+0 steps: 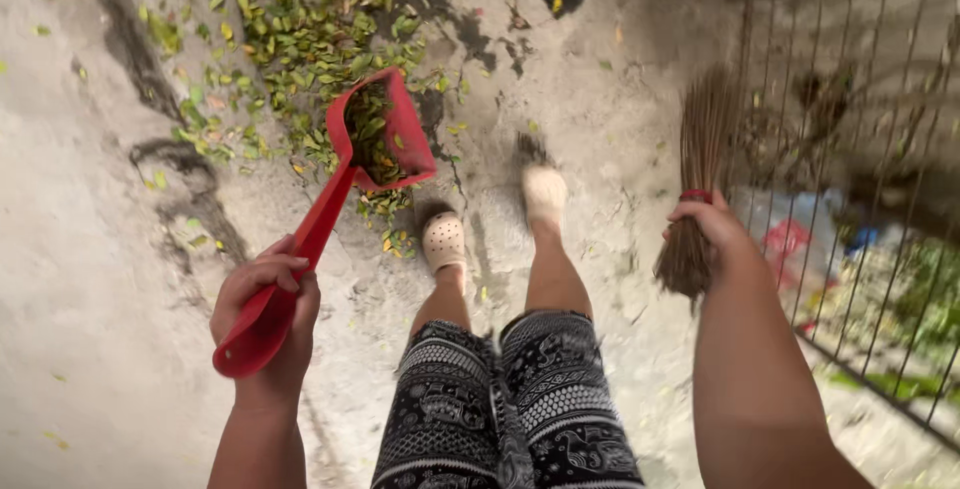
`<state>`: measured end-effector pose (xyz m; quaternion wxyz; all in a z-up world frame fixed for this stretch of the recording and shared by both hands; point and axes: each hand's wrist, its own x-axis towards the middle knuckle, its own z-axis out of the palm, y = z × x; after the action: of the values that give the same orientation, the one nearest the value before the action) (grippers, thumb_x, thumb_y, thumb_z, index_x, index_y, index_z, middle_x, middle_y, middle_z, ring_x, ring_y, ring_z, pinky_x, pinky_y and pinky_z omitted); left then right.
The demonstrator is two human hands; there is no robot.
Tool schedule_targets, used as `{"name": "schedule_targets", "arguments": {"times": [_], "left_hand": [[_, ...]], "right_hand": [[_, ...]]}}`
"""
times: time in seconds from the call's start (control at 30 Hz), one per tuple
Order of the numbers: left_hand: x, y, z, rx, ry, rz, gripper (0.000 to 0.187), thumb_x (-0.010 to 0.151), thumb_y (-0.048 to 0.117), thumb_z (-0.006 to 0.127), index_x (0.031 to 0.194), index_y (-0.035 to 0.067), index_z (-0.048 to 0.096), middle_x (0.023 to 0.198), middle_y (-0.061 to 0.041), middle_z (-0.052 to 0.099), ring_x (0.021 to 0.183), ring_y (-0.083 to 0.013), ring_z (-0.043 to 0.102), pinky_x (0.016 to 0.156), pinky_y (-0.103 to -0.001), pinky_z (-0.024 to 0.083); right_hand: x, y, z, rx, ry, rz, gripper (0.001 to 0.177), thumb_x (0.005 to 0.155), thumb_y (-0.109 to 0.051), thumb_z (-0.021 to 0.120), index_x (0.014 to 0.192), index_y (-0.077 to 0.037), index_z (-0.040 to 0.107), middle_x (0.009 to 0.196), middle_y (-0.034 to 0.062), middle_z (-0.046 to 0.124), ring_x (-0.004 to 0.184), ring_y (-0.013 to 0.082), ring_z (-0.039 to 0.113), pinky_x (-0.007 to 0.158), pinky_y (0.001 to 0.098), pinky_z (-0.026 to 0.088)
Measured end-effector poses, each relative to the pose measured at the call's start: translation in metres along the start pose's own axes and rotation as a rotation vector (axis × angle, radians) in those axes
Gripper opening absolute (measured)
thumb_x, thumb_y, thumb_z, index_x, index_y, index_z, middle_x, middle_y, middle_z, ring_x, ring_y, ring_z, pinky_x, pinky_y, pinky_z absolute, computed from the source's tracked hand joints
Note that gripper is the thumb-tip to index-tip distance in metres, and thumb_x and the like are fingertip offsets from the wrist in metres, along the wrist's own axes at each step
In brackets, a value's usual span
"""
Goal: The person sweeps leaves into a red dustpan using a small hand broom and then carries the dustpan away.
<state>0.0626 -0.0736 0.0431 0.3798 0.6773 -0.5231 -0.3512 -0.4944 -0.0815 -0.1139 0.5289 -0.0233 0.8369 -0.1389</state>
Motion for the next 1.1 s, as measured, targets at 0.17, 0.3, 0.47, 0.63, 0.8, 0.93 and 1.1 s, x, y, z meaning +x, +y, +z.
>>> {"name": "schedule_targets", "arguments": {"times": [0.17,0.3,0.47,0.63,0.8,0.93,1.1], "left_hand": [[-0.015,-0.007,0.014,-0.056,0.182,-0.037,0.025,0.089,-0.011,0.070,0.092,0.007,0.053,0.107,-0.010,0.068,0.126,-0.0294,0.068,0.114,-0.039,0.052],[-0.027,0.006,0.025,-0.105,0.316,-0.142,0.024,0.095,-0.010,0.069,0.099,0.007,0.052,0.113,-0.010,0.067,0.127,-0.0269,0.068,0.113,-0.037,0.053],[-0.047,0.027,0.026,-0.184,0.528,-0.280,0.024,0.091,-0.009,0.070,0.097,0.006,0.052,0.107,-0.010,0.067,0.126,-0.0264,0.066,0.110,-0.038,0.051],[-0.088,0.044,0.026,-0.221,0.717,-0.342,0.023,0.091,-0.011,0.069,0.095,0.006,0.052,0.108,-0.009,0.066,0.129,-0.0273,0.065,0.114,-0.041,0.051],[-0.127,0.042,0.023,-0.277,0.903,-0.416,0.025,0.091,-0.011,0.069,0.096,0.006,0.053,0.110,-0.009,0.065,0.129,-0.0273,0.064,0.115,-0.041,0.050],[-0.150,0.023,0.005,-0.270,1.015,-0.322,0.028,0.095,-0.014,0.069,0.101,0.007,0.052,0.110,-0.007,0.064,0.125,-0.0255,0.065,0.120,-0.043,0.050],[-0.181,0.020,-0.032,-0.247,1.112,-0.355,0.036,0.095,-0.019,0.069,0.106,0.008,0.048,0.114,-0.007,0.062,0.125,-0.0257,0.064,0.125,-0.047,0.049]], "right_hand": [[0.058,-0.048,0.152,-0.174,-0.374,-0.067,0.069,0.075,-0.007,0.068,0.138,-0.013,0.043,0.095,0.0168,0.061,0.076,0.0342,0.063,0.070,0.0491,0.053],[0.009,-0.084,0.166,-0.341,-0.686,-0.281,0.098,0.079,-0.009,0.067,0.164,-0.022,0.022,0.130,-0.0024,0.059,0.099,0.0204,0.068,0.076,0.0362,0.058],[-0.024,-0.104,0.087,-0.251,-0.415,-0.205,0.088,0.076,-0.007,0.060,0.158,-0.022,0.034,0.101,0.0166,0.063,0.076,0.0313,0.063,0.058,0.0429,0.059],[-0.013,-0.099,0.087,-0.346,-0.269,0.172,0.029,0.080,-0.023,0.064,0.104,-0.005,0.059,0.088,0.0147,0.066,0.073,0.0268,0.066,0.068,0.0415,0.057],[-0.067,-0.107,0.231,-0.423,-0.674,0.149,0.049,0.078,-0.019,0.068,0.121,-0.006,0.048,0.081,0.0128,0.064,0.065,0.0258,0.064,0.061,0.0394,0.056],[-0.150,-0.140,0.258,-0.459,-0.758,0.096,0.078,0.078,-0.011,0.070,0.148,-0.007,0.036,0.082,0.0120,0.064,0.066,0.0249,0.066,0.059,0.0381,0.058],[-0.187,-0.097,0.198,-1.072,-0.664,-0.217,0.097,0.070,0.005,0.065,0.155,-0.029,0.033,0.095,0.0183,0.068,0.067,0.0278,0.067,0.058,0.0403,0.058]]}}
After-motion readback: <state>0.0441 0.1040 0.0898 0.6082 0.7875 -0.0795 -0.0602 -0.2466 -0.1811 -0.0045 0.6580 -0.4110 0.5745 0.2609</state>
